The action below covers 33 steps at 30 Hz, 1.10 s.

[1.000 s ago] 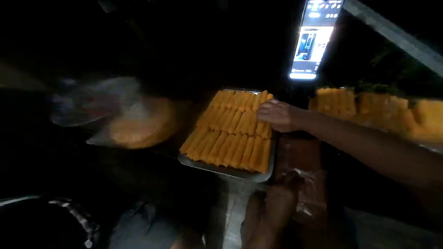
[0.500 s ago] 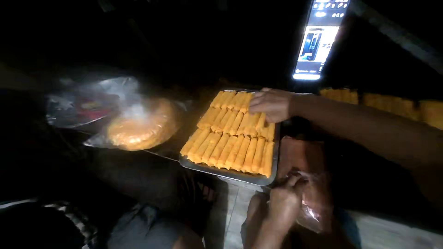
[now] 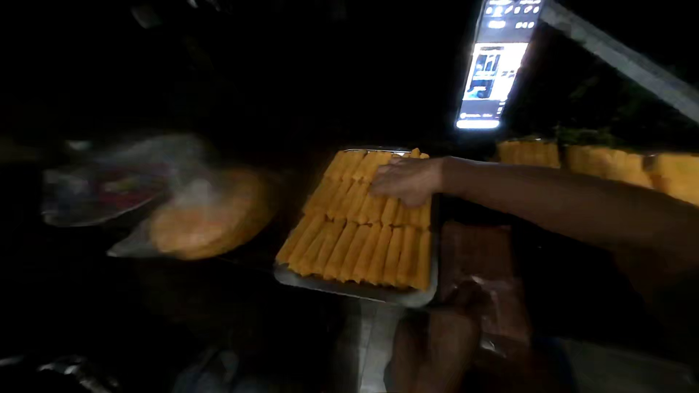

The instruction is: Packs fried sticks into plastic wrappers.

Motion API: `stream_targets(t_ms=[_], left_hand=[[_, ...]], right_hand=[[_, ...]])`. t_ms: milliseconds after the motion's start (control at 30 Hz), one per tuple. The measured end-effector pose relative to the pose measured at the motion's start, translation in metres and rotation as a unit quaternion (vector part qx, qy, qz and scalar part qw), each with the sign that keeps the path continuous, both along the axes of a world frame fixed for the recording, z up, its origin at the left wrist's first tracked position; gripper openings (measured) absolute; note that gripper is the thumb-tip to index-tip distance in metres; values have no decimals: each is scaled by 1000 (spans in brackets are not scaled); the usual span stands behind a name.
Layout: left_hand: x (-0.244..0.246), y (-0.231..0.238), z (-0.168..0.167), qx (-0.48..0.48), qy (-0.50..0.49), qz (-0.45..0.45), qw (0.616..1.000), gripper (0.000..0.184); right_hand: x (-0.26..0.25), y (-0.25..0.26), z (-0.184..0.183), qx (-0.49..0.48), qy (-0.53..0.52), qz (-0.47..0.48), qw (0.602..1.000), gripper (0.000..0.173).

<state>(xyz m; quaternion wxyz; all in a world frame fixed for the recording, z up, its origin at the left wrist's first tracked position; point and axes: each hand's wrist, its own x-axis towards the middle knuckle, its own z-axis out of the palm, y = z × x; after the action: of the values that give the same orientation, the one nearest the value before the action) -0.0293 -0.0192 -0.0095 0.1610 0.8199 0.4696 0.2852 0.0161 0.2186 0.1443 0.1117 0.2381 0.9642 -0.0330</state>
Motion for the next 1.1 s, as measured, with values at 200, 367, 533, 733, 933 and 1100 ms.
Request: stream_targets(t_ms=[200,367,533,733,933,1100], left_hand=[[-3,1,-5,-8,11,-7,1000,25],[-3,0,-12,14,9,-6,1000,22],[-4,0,-11,19,15,-8,1000,24],[-1,-3,-4,7,8,8,1000,22],[-1,-3,-16,23,23,23,999,25],[0,-1,-23,59,13,23,998,27]], right_hand=[[-5,-3,4,5,-29,5,1000,70],[-5,-3,4,-2,-16,20,1000,70],[4,-2,-1,13,11,32,999,70],[6,0,0,25,27,61,997,49],[20,-2,-5,46,77,56,994,59],[41,-13,-1,84,176,23,980,59]])
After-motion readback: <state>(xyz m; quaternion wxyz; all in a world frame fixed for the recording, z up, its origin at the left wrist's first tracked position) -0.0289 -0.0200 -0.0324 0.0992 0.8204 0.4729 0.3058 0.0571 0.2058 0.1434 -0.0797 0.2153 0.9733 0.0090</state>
